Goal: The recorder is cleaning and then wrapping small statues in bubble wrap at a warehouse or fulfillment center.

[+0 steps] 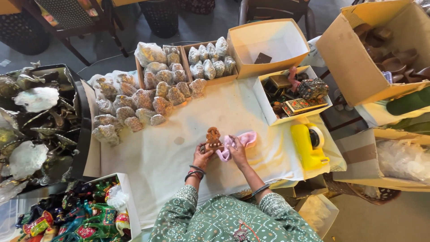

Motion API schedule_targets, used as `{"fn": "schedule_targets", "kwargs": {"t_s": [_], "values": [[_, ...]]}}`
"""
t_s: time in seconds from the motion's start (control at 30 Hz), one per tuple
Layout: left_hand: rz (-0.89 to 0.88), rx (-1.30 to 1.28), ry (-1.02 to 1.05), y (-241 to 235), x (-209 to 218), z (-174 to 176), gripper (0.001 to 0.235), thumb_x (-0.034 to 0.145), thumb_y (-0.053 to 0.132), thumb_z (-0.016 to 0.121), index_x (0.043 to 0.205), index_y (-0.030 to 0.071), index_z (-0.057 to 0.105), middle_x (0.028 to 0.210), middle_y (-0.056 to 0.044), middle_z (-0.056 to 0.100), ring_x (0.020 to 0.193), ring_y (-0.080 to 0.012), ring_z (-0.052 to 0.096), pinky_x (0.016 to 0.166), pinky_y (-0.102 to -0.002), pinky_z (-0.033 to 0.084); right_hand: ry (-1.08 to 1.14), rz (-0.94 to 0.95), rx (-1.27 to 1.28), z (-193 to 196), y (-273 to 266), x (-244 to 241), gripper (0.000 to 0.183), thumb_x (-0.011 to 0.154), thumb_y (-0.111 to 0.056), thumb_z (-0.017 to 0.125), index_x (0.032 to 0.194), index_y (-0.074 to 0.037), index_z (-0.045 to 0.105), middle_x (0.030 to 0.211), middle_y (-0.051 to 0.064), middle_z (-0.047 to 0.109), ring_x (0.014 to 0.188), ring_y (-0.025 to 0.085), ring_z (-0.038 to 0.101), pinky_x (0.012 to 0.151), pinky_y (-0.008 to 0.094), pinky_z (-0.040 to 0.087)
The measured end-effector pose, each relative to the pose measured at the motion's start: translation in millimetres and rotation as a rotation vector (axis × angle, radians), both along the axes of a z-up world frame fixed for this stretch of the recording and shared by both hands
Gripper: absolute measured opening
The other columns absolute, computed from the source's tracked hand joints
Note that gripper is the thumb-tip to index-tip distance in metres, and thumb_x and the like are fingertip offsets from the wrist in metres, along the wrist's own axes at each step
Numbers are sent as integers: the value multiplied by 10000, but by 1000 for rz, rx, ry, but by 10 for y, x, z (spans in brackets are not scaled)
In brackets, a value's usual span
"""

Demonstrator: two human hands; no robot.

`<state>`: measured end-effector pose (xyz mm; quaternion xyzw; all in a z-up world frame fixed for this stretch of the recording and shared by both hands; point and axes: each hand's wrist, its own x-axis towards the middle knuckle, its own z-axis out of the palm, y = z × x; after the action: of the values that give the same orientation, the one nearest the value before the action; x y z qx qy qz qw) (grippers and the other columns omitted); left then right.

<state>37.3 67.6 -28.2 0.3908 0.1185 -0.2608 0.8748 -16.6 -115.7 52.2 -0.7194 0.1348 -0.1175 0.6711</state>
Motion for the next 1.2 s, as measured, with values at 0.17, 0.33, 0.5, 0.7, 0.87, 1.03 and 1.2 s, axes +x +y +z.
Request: {"fn": "schedule_targets", "kwargs": {"t_s": [0.17,0.33,0.5,0.7,0.87,1.03,1.2], "values": [[-103,257,-273,55,-36,-316,729,721,-131,766,1343,105,470,1147,-119,710,1049,-227,716,892,-366,625,159,38,-249,-215,285,-74,297,961,-111,619,1246,-42,665,1055,151,713,975,221,680,873,335,549],[-76,239,-299,41,-44,-253,700,737,-105,767,1336,99,469,1129,-105,718,1043,-211,717,874,-338,625,-67,-18,-554,-621,184,94,294,935,-101,664,1211,-2,648,1163,202,677,1096,355,653,951,394,519],[-101,229,-214,58,8,-362,691,805,6,828,1392,121,483,1070,-95,721,942,-186,716,733,-294,597,114,41,-507,-772,-9,438,313,913,-145,625,1199,-33,687,1153,179,719,1102,313,687,960,374,528],[-116,215,-148,86,-24,-193,695,810,54,826,1402,150,476,1030,-58,726,843,-160,706,651,-293,582,313,14,-414,-550,39,492,300,956,-215,606,1207,-80,702,1117,159,752,1035,277,730,910,369,559],[-86,208,-127,91,-69,-147,622,889,119,778,1434,158,480,1073,-60,747,889,-170,729,645,-283,575,119,-31,-583,-631,79,349,298,927,-165,634,1194,-59,712,1134,173,720,1055,320,689,922,386,539],[-121,242,-70,115,-64,-100,640,887,116,770,1450,188,475,1086,-45,748,941,-193,743,684,-298,621,62,-17,-595,-631,0,338,278,912,-157,670,1167,-69,733,1093,165,723,1028,317,700,905,383,550],[-185,266,-120,160,2,-144,590,884,98,776,1398,150,491,1008,-109,763,844,-216,770,689,-364,664,251,156,-507,-724,-172,647,249,821,-199,729,1050,-117,778,1037,136,724,966,275,760,849,358,599]]}}
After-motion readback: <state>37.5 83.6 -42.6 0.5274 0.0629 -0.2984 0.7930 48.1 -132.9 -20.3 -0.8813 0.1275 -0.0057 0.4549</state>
